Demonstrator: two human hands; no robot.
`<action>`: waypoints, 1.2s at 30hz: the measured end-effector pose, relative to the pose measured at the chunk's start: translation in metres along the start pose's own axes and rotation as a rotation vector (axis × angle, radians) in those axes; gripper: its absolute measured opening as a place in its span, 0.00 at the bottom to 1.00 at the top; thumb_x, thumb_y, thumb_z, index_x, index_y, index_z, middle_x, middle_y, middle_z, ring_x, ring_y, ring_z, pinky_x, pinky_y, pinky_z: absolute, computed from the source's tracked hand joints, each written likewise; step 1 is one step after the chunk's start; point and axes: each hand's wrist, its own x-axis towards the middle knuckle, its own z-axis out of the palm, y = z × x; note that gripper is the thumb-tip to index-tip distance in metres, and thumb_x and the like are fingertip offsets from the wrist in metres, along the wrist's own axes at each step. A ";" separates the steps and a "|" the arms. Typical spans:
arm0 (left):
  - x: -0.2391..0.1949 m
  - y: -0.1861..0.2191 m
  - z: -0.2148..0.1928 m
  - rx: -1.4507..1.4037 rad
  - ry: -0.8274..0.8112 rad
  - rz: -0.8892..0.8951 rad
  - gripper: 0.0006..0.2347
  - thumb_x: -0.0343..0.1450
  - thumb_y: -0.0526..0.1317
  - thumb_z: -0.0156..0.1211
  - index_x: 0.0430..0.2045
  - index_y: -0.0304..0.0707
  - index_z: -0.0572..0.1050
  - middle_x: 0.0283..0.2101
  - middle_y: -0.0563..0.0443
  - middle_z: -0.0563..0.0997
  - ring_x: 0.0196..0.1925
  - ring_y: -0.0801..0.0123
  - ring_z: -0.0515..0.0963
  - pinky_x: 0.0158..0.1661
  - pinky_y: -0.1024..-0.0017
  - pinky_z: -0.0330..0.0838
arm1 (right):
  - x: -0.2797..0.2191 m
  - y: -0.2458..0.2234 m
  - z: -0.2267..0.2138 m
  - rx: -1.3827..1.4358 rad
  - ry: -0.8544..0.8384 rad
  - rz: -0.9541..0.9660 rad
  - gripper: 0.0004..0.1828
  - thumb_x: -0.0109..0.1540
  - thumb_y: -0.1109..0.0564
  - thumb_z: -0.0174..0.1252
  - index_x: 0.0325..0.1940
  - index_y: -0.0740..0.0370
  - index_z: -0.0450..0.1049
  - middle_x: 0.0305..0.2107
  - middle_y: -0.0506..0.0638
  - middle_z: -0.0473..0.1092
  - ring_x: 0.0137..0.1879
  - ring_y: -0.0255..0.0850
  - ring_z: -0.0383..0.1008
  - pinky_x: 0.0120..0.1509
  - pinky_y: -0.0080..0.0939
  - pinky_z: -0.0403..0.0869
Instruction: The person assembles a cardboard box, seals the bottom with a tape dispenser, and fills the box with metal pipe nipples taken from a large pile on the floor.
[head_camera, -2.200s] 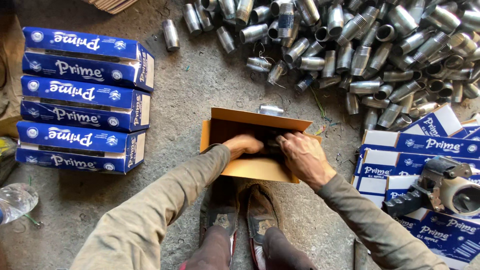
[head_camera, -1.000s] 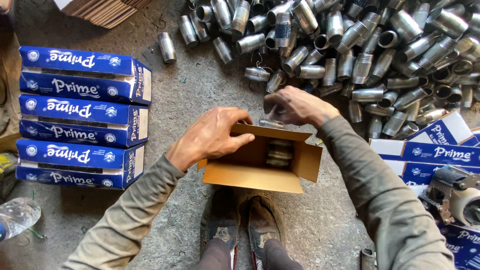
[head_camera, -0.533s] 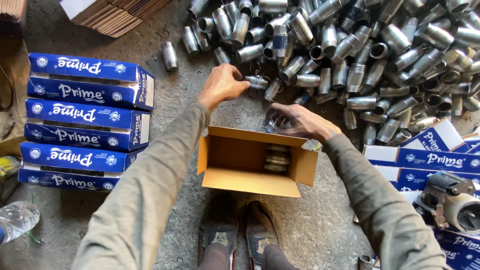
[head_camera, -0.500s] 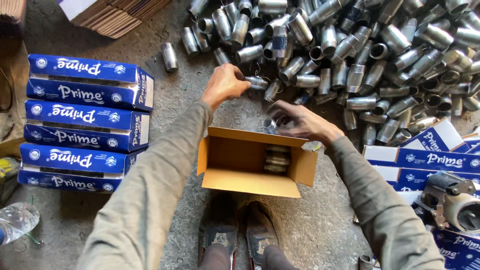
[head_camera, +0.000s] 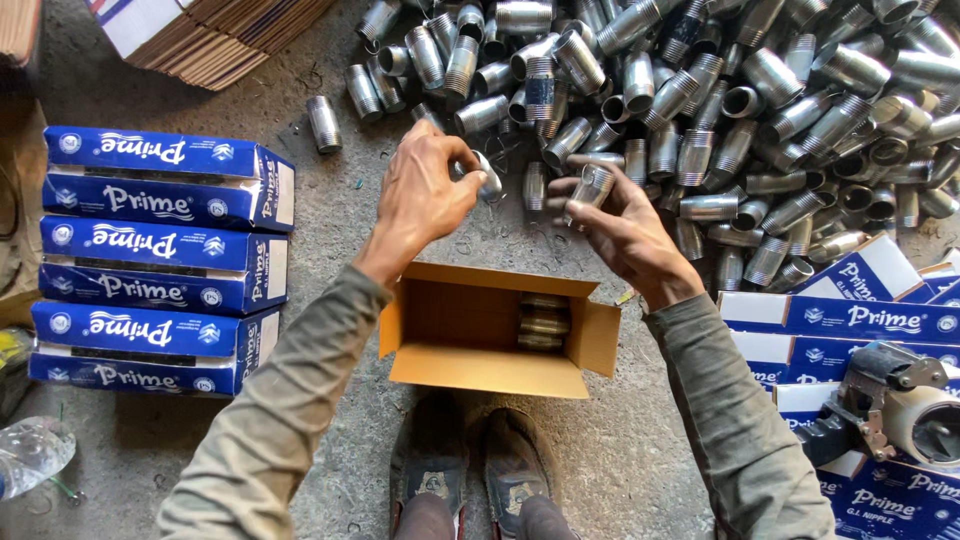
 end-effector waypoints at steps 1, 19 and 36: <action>-0.007 0.004 -0.006 -0.076 -0.009 0.119 0.05 0.64 0.41 0.68 0.28 0.47 0.86 0.43 0.40 0.80 0.49 0.41 0.82 0.51 0.50 0.77 | 0.001 0.000 0.004 -0.002 -0.020 -0.049 0.38 0.61 0.66 0.62 0.76 0.65 0.60 0.60 0.69 0.68 0.62 0.56 0.76 0.68 0.60 0.76; -0.028 0.023 -0.006 -0.263 -0.029 0.538 0.10 0.67 0.32 0.67 0.41 0.38 0.83 0.46 0.38 0.81 0.48 0.50 0.83 0.46 0.58 0.83 | 0.010 0.000 0.062 -0.277 -0.111 -0.067 0.43 0.57 0.65 0.71 0.75 0.55 0.65 0.50 0.60 0.74 0.51 0.40 0.77 0.57 0.44 0.81; -0.015 0.002 0.020 0.265 0.316 1.138 0.11 0.70 0.29 0.64 0.45 0.38 0.79 0.44 0.47 0.81 0.48 0.58 0.83 0.52 0.63 0.78 | 0.004 0.003 0.059 -0.266 -0.089 0.001 0.33 0.52 0.65 0.75 0.61 0.64 0.75 0.39 0.58 0.75 0.40 0.45 0.80 0.42 0.51 0.86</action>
